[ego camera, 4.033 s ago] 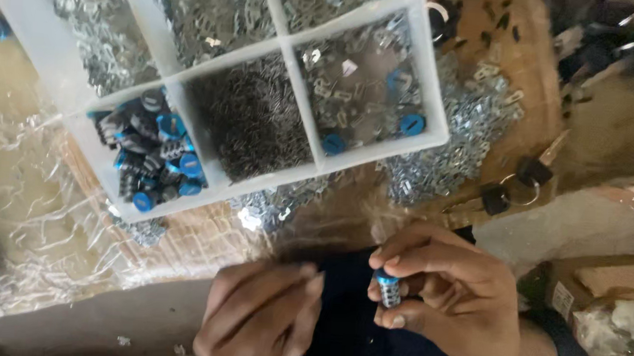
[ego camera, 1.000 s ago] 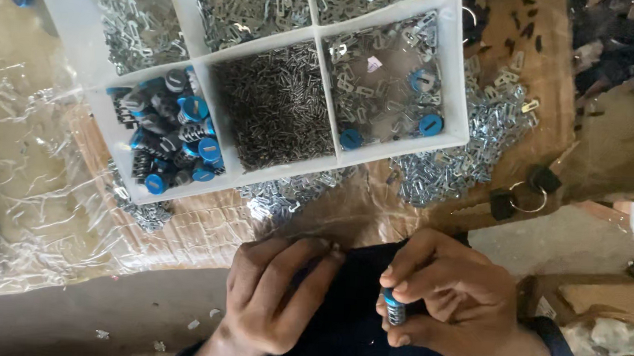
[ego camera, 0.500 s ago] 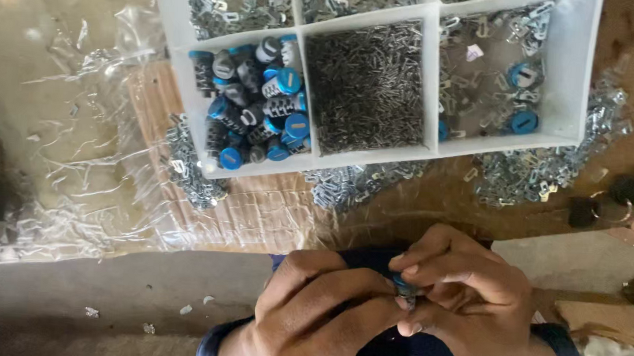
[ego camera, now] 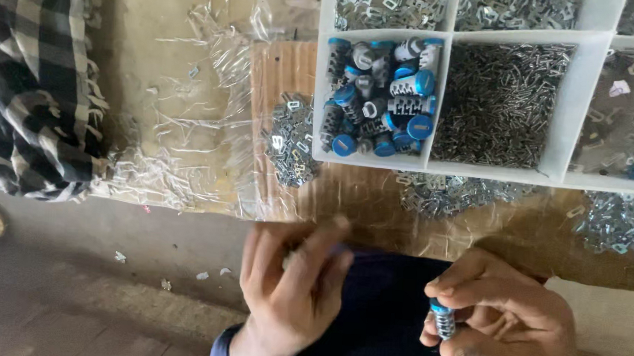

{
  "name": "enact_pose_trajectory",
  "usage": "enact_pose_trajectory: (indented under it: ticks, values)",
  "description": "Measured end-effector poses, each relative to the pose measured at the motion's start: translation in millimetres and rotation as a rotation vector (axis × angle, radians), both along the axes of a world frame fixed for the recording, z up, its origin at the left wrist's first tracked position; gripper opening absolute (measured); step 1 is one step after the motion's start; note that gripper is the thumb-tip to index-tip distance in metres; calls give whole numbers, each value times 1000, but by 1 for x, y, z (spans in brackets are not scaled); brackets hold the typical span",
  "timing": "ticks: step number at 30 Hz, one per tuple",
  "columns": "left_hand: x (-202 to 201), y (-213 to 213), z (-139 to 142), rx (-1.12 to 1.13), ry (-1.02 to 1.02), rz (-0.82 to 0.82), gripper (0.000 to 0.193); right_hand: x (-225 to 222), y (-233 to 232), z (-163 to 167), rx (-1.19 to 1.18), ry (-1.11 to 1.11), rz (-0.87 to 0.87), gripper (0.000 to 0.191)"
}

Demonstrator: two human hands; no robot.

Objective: The person assembles small metal hardware components at a workbench. They pick tiny metal parts such as springs and pins from a compartment box, insert them into a small metal barrel body held in the other hand, press the parts into place, and set finished assemblies aside, repeating the cycle.

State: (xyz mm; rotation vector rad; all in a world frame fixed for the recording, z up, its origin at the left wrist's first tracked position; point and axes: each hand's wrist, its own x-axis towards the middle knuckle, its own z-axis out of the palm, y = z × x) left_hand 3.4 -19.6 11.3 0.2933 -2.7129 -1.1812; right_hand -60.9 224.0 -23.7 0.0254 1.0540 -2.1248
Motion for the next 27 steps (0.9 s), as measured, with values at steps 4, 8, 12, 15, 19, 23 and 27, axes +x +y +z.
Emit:
enact_pose_trajectory:
  ticks: [4, 8, 12, 15, 19, 23, 27]
  values:
    - [-5, -3, -17, -432, -76, 106, 55, -7, -9, 14, 76, 67, 57, 39]
    - [0, -9, -17, -385, -79, 65, 53, -7, -19, 24, 72, 107, 2, 37]
    - [1, -14, -14, -359, -76, 20, 54, -6, -25, 19, 52, 162, 7, 35]
    - [-1, -17, -12, -380, -64, 2, 57, -3, -22, 15, 85, 157, -13, 36]
    - [0, -26, -7, -390, -81, -119, 53, -1, -17, 14, 97, 220, 24, 37]
    - [-3, -30, -5, -402, 37, -174, 39, -7, -15, 17, 40, 239, -34, 36]
    - [-13, -22, -2, -552, -149, -135, 66, -12, -11, 20, 77, 217, -16, 38]
